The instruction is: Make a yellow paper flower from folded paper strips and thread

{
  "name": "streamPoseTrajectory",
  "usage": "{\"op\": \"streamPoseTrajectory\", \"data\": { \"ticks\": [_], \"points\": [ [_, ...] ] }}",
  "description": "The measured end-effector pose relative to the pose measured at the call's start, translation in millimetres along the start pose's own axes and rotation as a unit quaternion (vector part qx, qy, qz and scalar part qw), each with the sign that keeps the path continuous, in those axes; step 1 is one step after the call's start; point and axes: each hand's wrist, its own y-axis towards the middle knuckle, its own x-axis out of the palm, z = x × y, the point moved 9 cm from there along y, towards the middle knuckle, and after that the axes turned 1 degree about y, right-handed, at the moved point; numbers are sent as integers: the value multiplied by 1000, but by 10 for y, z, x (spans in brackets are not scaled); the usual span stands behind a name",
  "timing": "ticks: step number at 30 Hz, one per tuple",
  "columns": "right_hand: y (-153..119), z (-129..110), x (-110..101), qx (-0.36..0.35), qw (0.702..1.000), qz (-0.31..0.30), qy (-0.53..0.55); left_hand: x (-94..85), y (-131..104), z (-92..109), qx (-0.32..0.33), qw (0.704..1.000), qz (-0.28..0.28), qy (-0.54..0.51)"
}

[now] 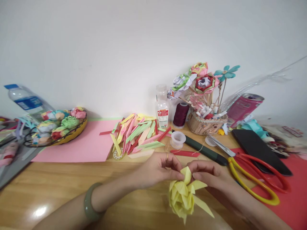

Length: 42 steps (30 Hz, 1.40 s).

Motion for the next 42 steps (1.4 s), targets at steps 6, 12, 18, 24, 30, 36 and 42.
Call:
{"op": "streamPoseTrajectory", "data": {
  "ticks": [6, 12, 18, 24, 30, 36, 42],
  "points": [
    [0, -3, 87, 6, 989, -41, 140, 8, -6, 75, 38, 997, 11, -65],
    [-16, 158, 33, 92, 989, 34, 108, -20, -21, 69, 35, 998, 41, -41],
    [-13, 216, -30, 90, 989, 95, 66, 20, -12, -51, 5, 997, 33, -64],
    [-17, 171, -43, 60, 992, 107, 25, 29, -21, -69, 6, 998, 35, -57],
    [-41, 78, -48, 31, 990, 135, -15, -17, -40, -18, 39, 997, 53, -39],
    [-63, 1, -95, -14, 981, 166, -96, -58, -46, -22, 51, 995, 88, -12],
    [-49, -4, -104, -34, 978, 155, -136, -56, -60, -22, 67, 993, 98, -11]
  ]
}}
